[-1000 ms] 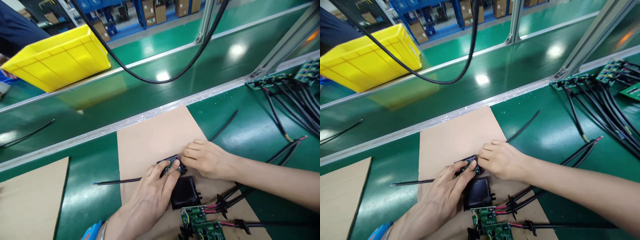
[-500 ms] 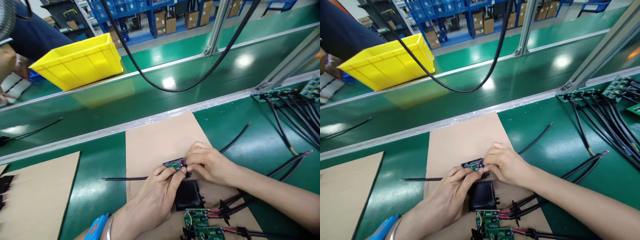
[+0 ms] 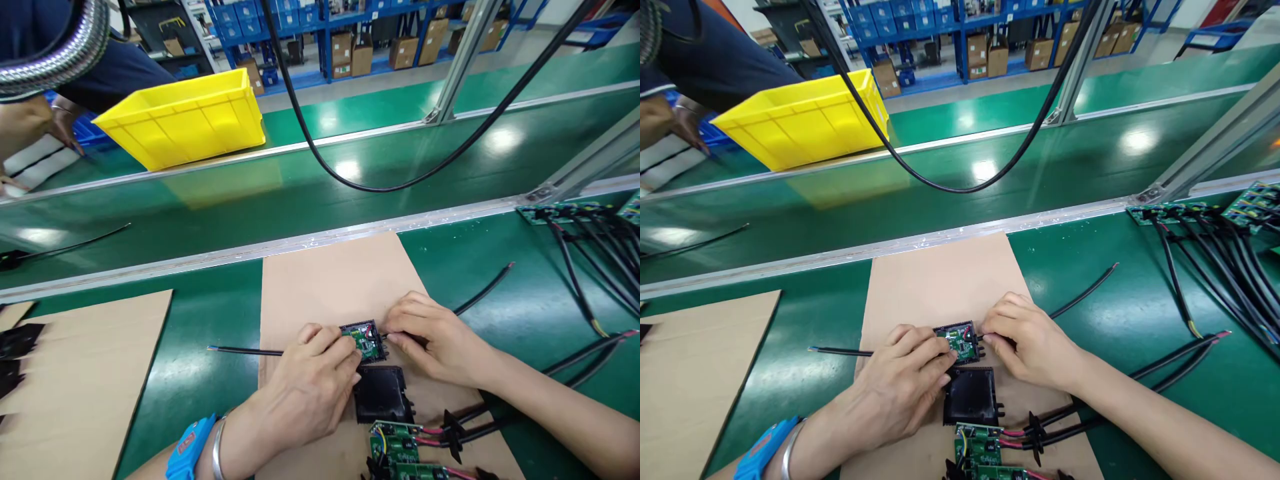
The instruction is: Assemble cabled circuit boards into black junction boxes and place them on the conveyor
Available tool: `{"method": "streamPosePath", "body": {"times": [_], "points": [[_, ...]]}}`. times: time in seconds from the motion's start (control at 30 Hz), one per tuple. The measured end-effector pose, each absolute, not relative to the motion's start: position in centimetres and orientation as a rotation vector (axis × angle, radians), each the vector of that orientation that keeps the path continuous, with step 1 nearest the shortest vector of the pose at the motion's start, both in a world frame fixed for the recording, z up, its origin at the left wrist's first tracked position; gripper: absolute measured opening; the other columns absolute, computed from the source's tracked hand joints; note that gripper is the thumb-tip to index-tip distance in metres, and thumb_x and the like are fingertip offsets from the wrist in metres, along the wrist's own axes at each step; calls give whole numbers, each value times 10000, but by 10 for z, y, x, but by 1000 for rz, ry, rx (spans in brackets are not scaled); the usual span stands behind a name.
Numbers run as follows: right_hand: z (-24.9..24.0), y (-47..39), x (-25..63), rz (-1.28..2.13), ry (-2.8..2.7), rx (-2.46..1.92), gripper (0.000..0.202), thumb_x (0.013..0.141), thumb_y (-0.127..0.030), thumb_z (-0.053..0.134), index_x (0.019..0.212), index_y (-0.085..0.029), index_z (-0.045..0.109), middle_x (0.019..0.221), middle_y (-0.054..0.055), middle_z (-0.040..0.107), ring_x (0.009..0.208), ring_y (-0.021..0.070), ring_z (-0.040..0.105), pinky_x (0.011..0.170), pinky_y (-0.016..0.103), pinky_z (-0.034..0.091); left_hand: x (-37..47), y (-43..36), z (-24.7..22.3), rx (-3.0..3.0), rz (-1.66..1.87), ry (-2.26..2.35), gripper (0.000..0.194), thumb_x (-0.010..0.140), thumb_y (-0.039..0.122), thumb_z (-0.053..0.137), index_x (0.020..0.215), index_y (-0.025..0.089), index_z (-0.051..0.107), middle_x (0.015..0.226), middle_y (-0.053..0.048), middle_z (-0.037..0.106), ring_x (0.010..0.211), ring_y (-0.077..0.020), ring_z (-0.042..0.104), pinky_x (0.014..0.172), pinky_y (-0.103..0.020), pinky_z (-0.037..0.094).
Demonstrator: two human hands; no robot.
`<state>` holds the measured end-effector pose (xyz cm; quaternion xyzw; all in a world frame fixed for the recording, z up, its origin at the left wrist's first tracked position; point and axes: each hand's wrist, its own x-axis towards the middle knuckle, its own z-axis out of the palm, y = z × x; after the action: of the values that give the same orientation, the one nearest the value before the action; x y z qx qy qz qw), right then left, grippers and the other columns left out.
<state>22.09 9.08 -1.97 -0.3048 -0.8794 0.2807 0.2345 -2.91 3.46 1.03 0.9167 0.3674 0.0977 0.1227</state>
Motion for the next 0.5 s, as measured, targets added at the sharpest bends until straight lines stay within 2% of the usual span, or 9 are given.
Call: {"method": "streamPosePath", "body": {"times": [0.1,0.23,0.3,0.5], "points": [[-14,90,219,780,-2402,-841,153,908,-144,521,985,-181,648,915,57,656,897,193,549,821,365,449,-29,38,11,2595,309,1087,233,950,215,475,1123,171,625,1064,-65,635,994,-230,532,851,-398,442],[-9,88,216,744,-2462,-832,142,877,-124,548,983,-173,629,918,58,650,899,193,542,812,340,461,-27,42,9,2606,341,1100,402,940,197,478,1340,159,499,1265,-86,577,1062,-230,509,907,-395,431],[-12,87,216,617,-2539,-828,140,889,-122,535,977,-161,635,908,68,641,883,202,531,803,345,461,-23,41,7,2682,254,1109,451,957,226,455,1401,151,438,1303,-86,566,1054,-247,504,887,-412,417],[-20,86,212,131,-2753,-614,340,934,-59,332,794,-124,635,729,74,547,689,201,433,619,336,407,-7,36,7,2760,87,1138,445,979,237,351,1369,56,463,1258,-121,588,1000,-265,501,857,-437,368]]}}
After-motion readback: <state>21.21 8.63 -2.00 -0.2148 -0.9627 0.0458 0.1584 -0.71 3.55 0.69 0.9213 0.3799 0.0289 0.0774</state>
